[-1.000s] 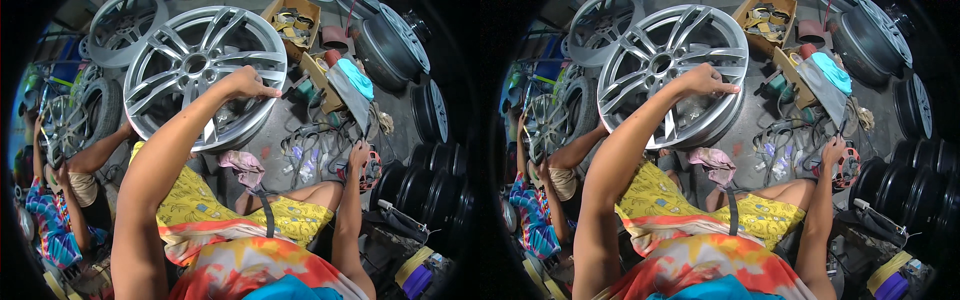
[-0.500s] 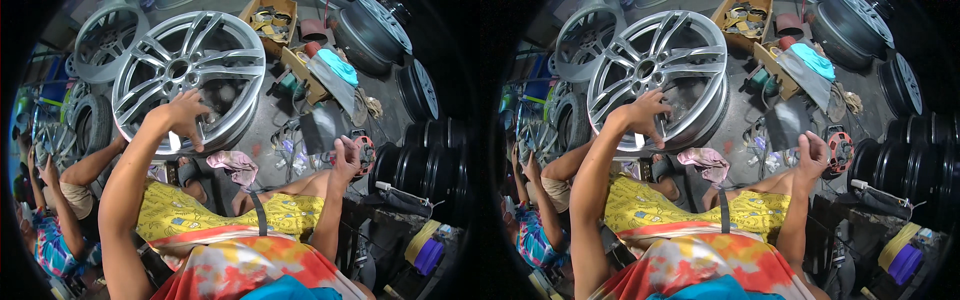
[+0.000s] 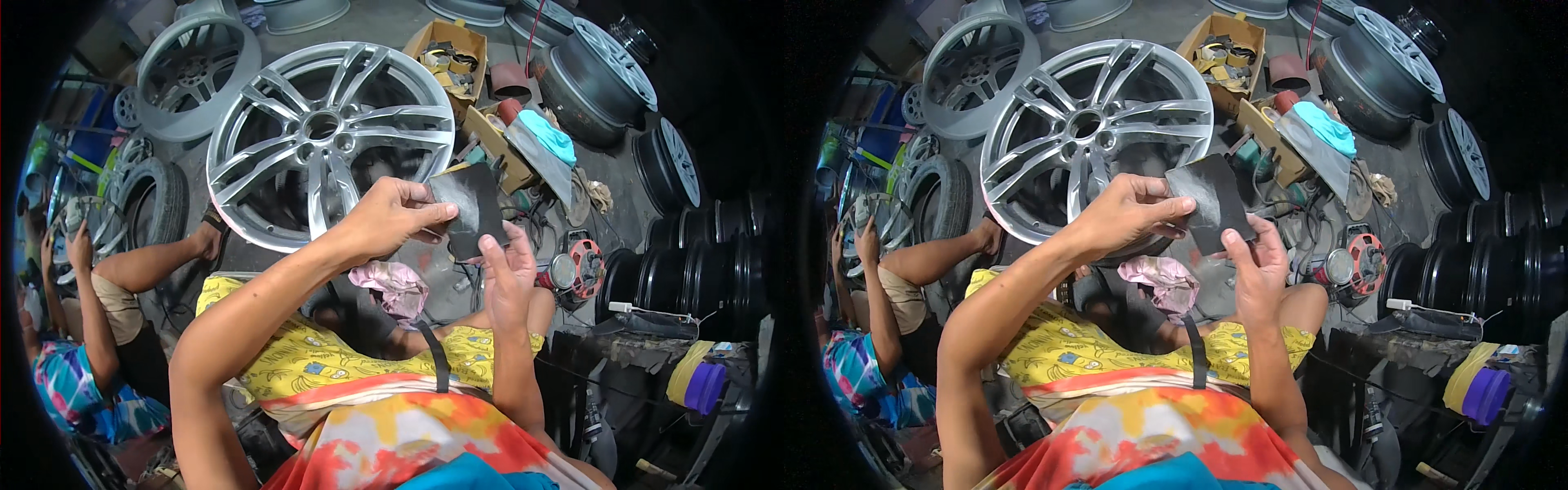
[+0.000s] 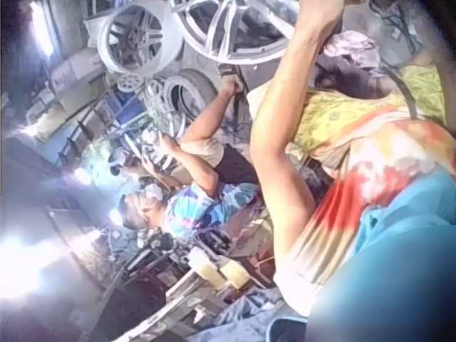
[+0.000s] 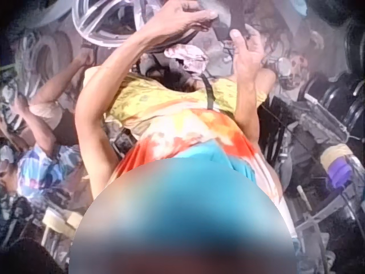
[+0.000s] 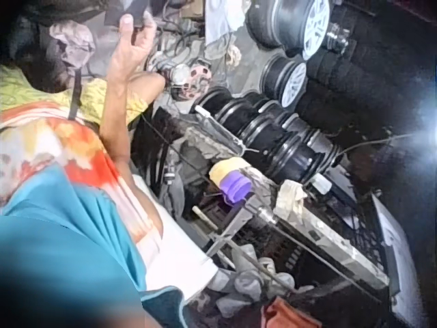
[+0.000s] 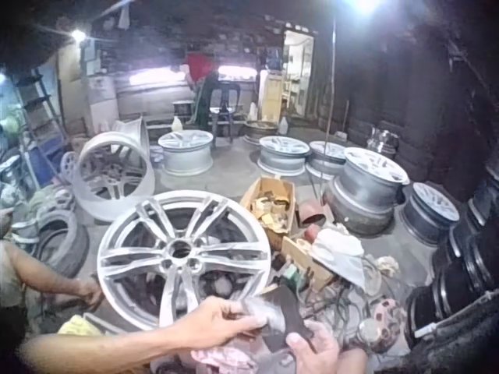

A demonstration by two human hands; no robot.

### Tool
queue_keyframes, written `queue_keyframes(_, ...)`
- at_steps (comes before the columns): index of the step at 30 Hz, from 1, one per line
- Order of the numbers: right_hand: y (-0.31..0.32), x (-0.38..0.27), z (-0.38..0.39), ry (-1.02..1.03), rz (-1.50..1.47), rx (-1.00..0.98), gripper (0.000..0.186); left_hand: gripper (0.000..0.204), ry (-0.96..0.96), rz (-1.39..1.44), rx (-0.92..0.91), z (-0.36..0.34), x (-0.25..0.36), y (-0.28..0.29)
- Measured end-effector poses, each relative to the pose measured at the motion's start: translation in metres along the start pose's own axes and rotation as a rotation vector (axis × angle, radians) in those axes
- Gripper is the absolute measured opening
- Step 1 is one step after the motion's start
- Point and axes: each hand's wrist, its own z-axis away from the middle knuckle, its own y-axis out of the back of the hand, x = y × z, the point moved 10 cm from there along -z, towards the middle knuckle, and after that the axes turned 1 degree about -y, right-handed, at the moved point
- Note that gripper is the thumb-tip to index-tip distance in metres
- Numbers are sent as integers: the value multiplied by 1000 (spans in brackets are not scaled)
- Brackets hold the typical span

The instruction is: The person sands the surface of a car wheel rim using a power sander, wipes it with a cloth, and applies a substance to a small area of the rim.

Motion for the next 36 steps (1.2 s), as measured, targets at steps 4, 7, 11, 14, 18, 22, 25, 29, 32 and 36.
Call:
queue_keyframes(4,-14,11,-1,-40,158,-31,33,25,-33,-26,39,3,1,7)
queue_keyframes(7,-10,1,-2,48,226,44,29,21,-20,-6,9,5,-3,11)
queue_keyframes(11,-15,27,1,-186,178,-129,21,28,44,-34,-3,8,-2,15)
queue_keyframes(14,-7,21,-2,-189,189,-49,23,48,-593,-692,254,30,79,14)
queue_keyframes(18,-8,30,0,-290,26,-58,34,66,-736,-1211,-137,48,49,-50)
queue_keyframes(22,-1,32,-4,-330,-210,-102,38,30,-788,-1025,23,34,53,-37)
queue_keyframes(25,-2,10,-11,-87,147,-114,38,16,-469,-596,102,16,50,-3)
queue_keyframes(29,-27,3,-9,-63,246,-225,25,22,-138,-254,48,5,23,12)
queue_keyframes(32,-28,12,-8,-151,181,-260,20,22,-104,-186,-2,-1,18,15)
queue_keyframes(36,-28,17,-2,-204,121,-282,28,29,-63,-63,-52,-1,14,8)
